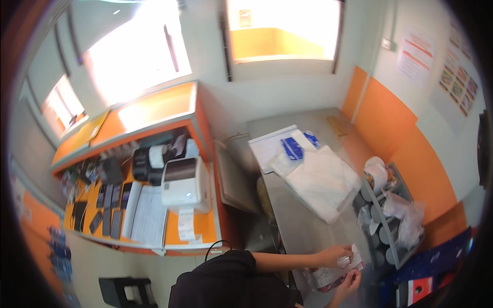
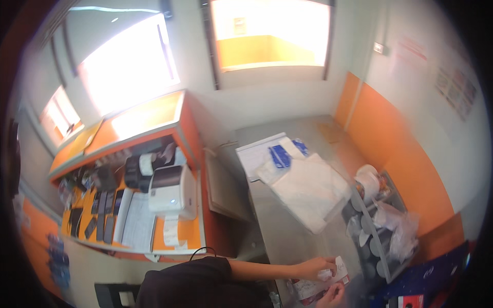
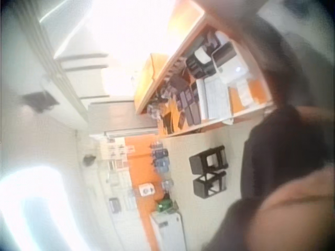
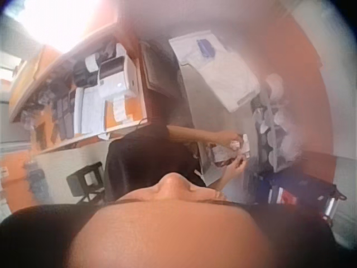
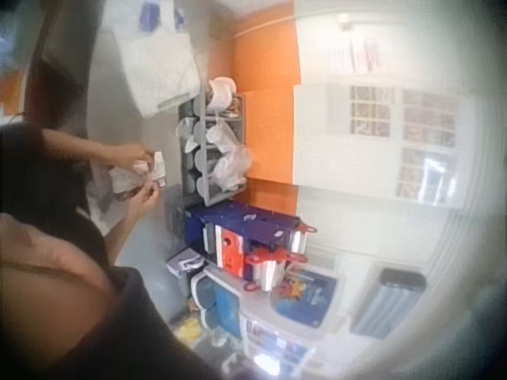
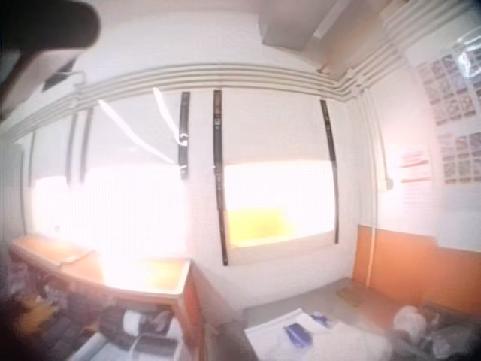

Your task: The person assembles a food order by placing items into a plastic bag, then into a paper bag, and finally into a cardboard box. They add scrambled eggs and cut fried chicken pieces into the box.

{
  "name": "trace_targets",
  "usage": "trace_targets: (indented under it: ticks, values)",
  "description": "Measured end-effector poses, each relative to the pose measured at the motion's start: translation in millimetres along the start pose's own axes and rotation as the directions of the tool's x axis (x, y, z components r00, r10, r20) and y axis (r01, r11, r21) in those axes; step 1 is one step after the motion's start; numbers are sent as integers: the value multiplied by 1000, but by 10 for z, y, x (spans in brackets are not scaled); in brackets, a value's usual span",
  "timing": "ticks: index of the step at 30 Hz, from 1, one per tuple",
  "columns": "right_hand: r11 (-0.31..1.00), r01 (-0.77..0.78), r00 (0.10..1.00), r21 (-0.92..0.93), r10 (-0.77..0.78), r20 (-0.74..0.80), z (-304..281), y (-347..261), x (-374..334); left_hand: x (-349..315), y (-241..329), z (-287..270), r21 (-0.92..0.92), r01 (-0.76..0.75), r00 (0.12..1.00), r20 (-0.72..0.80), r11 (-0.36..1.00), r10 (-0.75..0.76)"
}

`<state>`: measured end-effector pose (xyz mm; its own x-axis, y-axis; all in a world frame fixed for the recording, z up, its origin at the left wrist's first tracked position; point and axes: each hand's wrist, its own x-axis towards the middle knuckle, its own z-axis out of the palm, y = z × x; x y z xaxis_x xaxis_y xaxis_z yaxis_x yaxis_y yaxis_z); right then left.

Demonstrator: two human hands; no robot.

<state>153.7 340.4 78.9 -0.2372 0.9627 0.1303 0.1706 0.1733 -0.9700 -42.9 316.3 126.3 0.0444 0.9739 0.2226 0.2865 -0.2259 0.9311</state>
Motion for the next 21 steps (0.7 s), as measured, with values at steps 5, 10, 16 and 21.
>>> trace_targets:
  ticks: [5,10,16,21]
  values:
    - [986,129,990,-107,-134,-49,81,-365,-92,-175,-182,245,77,11,979,-205,997,5]
    - [958,260,963,-123,-267,-40,-21,-291,-73,-156,-330,454,267,-36,956,-271,963,111]
    - [792,412,854,-450,-508,-111,-3,-781,21,-430,-121,429,257,44,930,-363,966,54]
    - [829,556,797,-69,-555,-238,581,-1131,198,-1906,603,34,77,-81,856,-505,994,108]
